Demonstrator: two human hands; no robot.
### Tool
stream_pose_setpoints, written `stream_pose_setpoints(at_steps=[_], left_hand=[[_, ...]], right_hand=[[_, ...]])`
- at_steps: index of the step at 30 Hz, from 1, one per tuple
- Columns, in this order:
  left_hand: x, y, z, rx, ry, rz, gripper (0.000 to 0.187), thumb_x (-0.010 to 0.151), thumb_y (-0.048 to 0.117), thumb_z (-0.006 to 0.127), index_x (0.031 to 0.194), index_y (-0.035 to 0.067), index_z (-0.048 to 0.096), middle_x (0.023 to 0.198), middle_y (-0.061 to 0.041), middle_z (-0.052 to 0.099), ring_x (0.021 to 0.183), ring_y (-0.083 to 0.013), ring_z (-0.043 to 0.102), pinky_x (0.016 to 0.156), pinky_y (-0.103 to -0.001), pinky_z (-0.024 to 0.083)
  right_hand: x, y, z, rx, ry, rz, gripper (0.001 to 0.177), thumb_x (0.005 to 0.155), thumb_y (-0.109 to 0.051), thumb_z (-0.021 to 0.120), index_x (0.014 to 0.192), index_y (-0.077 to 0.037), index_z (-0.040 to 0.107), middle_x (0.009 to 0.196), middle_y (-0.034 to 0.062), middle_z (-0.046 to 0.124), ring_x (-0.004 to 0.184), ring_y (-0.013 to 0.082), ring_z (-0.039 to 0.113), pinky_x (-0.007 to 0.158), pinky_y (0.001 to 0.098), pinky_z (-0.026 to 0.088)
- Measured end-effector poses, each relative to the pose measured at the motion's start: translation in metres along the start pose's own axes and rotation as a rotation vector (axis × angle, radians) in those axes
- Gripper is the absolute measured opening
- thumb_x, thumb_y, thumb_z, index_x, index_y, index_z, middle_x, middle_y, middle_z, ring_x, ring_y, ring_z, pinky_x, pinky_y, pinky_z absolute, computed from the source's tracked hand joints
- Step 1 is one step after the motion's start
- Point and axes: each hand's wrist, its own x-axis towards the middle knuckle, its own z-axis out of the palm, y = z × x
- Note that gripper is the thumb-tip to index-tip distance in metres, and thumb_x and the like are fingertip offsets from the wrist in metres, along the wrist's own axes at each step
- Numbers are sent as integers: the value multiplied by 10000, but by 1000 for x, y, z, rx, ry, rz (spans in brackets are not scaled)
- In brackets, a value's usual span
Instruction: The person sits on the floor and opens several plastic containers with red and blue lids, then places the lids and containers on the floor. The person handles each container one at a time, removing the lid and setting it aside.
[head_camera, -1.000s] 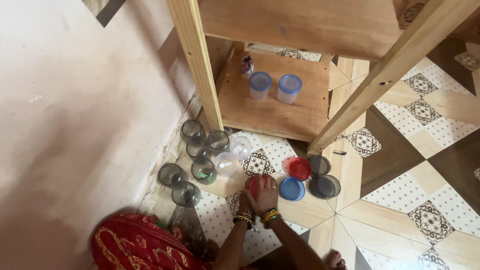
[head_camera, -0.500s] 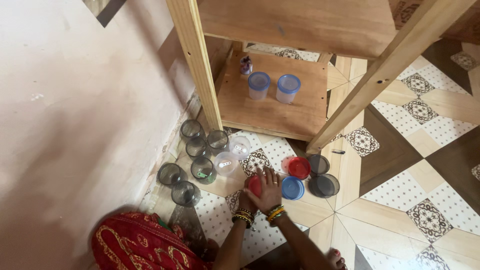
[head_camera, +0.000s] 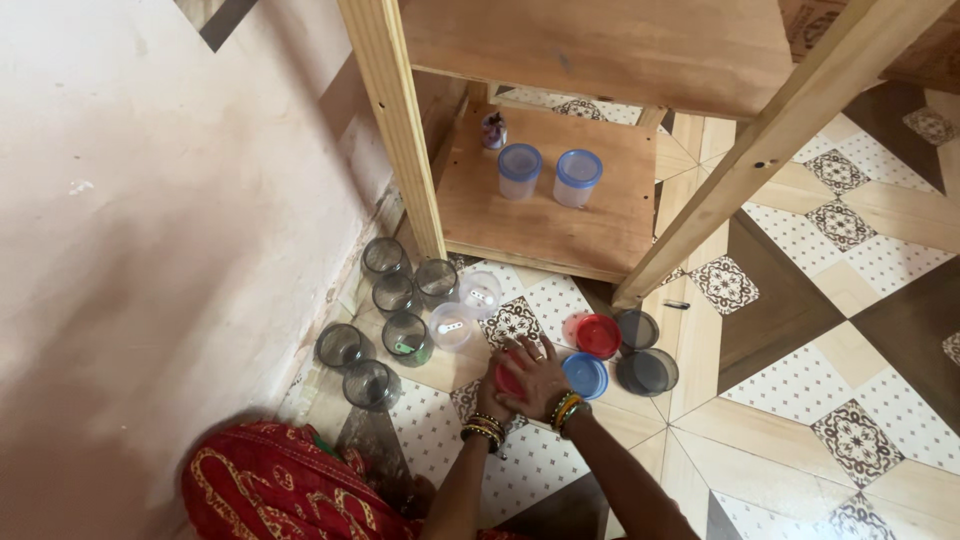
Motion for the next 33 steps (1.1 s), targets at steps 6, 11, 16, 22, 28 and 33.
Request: stream_pose_setpoints(at_steps=[6, 11, 16, 22, 28, 33], left_hand=[[6, -13, 0, 380, -117, -180, 683, 883, 346, 752, 1455, 113, 461, 1260, -155, 701, 1134, -284, 696, 927, -389, 578], [5, -3, 1, 53, 76, 172, 739, 793, 231, 806, 1411, 83, 427, 1253, -181, 678, 1150, -299, 673, 923, -396, 556], [2, 23, -5, 19, -32, -50, 557, 926, 240, 680, 1442, 173, 482, 1346, -113, 675, 1227, -254, 674, 992, -358, 576], [-12, 54, -15, 179, -33, -25, 698, 797, 245, 820, 1402, 172, 480, 1298, -114, 682, 1177, -265, 685, 969, -366, 585], [-25, 58, -30, 190, 207, -173, 1021, 507, 367, 1008, 1357, 134, 494, 1300, -113, 672, 1206, -290, 660, 1004, -413, 561], [-26, 39, -44, 609, 589, -222, 1149, 483, 497, 1036, 1360, 87, 418, 1330, -215, 511, 1224, -415, 534, 988, -535, 494]], right_hand=[[4, -51, 19, 7, 161, 569, 989, 822, -712, 619, 1558, -115, 332, 1529, 283, 362, 1386, 468, 348, 1135, 612, 248], [9, -42, 20, 131, 80, 508, 903, 856, -638, 647, 1515, -80, 380, 1468, 263, 438, 1289, 463, 446, 1079, 537, 420], [9, 9, -9, 310, -144, 45, 799, 785, -503, 703, 1410, -66, 468, 1423, 227, 476, 1258, 445, 473, 1040, 544, 468], [-15, -11, -12, 486, 122, 152, 790, 674, -377, 717, 1376, -79, 509, 1332, 208, 530, 1238, 437, 515, 1021, 544, 464], [-12, -1, 21, 749, 535, 295, 594, 837, -274, 589, 1388, -59, 538, 1341, 189, 599, 1246, 345, 583, 1075, 454, 454], [-4, 28, 59, 1268, 1148, 832, 439, 1038, -383, 478, 1314, -50, 552, 1186, 142, 659, 1074, 232, 608, 974, 352, 473]])
